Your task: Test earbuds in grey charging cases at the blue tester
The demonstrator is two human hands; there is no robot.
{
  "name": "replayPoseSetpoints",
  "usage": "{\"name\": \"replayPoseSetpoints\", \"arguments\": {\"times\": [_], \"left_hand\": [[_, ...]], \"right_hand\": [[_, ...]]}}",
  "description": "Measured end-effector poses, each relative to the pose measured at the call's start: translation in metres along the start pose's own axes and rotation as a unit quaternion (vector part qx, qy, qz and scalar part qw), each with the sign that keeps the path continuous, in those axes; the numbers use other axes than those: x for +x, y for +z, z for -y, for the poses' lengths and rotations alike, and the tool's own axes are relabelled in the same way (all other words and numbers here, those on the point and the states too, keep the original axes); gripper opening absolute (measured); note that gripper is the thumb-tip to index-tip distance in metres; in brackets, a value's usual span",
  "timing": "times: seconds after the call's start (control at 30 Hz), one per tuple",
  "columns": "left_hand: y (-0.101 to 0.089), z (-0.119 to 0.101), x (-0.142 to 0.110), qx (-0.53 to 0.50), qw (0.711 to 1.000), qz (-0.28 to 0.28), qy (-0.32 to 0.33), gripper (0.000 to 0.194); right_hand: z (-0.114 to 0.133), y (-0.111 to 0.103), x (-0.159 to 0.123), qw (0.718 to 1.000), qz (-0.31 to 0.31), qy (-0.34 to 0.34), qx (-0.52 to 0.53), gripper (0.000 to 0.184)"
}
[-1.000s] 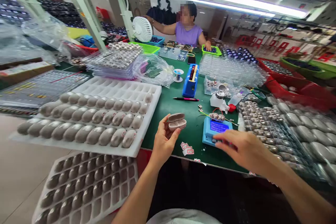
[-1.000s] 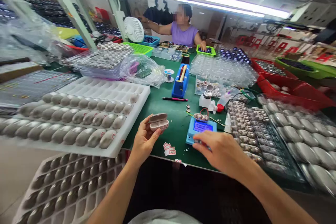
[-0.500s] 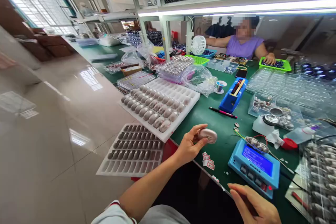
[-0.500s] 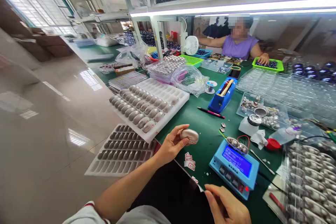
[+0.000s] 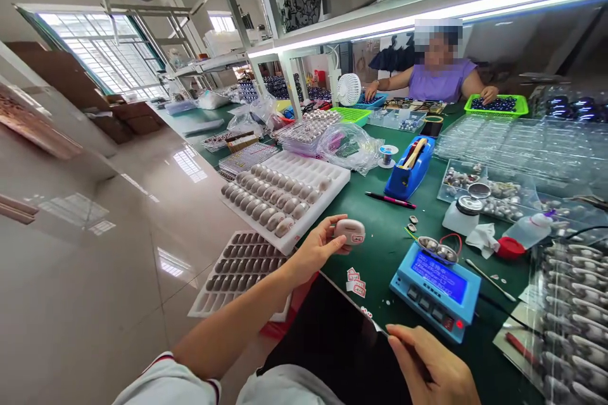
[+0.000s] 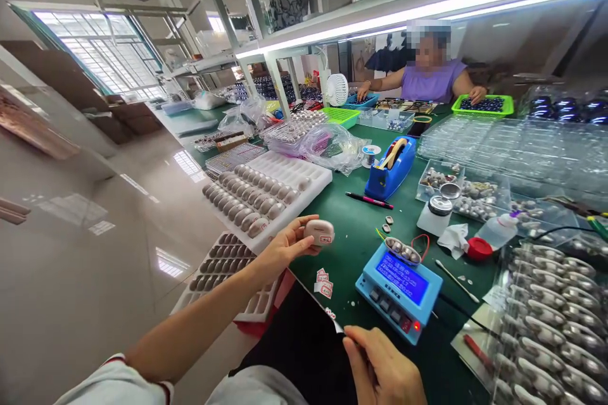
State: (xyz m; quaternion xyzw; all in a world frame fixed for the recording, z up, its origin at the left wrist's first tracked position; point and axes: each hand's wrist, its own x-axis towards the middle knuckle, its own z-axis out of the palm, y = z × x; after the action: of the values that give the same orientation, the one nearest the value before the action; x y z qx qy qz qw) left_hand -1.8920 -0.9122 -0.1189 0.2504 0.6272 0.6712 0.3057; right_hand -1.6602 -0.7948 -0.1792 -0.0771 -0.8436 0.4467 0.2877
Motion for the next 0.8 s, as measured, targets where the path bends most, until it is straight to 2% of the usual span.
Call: {"name": "replayPoseSetpoints", "arguments": {"times": [0.2,0.27,0.43,0.5,0.67,0.8], "left_hand": [[0.033,-0.01,-0.023,0.015,0.99,0.133,-0.044,0.049],[0.042,-0.01,-0.029,0.016,0.985,0.156,-0.065,0.049],[0.049,-0.005,-0.033,0.005,0.98,0.163,-0.112,0.05],[0.051,-0.001,-0.038,0.001,0.981,0.163,-0.107,0.048],[0.066,0.017,-0.068,-0.022,0.988,0.142,-0.06,0.036],[0.076,0.033,-0.087,-0.063,0.989,0.122,-0.051,0.034]], "right_hand": [[0.006,-0.006,0.003,0.998,-0.048,0.043,0.001,0.022],[0.009,-0.007,0.004,0.997,-0.052,0.065,0.007,0.026],[0.011,-0.008,0.003,0.995,-0.057,0.082,0.003,0.025],[0.01,-0.006,0.002,0.993,-0.088,0.083,0.003,0.02],[0.013,0.002,-0.003,0.974,-0.217,0.048,0.044,0.005],[0.022,0.01,-0.006,0.969,-0.233,0.042,0.074,0.011]]}}
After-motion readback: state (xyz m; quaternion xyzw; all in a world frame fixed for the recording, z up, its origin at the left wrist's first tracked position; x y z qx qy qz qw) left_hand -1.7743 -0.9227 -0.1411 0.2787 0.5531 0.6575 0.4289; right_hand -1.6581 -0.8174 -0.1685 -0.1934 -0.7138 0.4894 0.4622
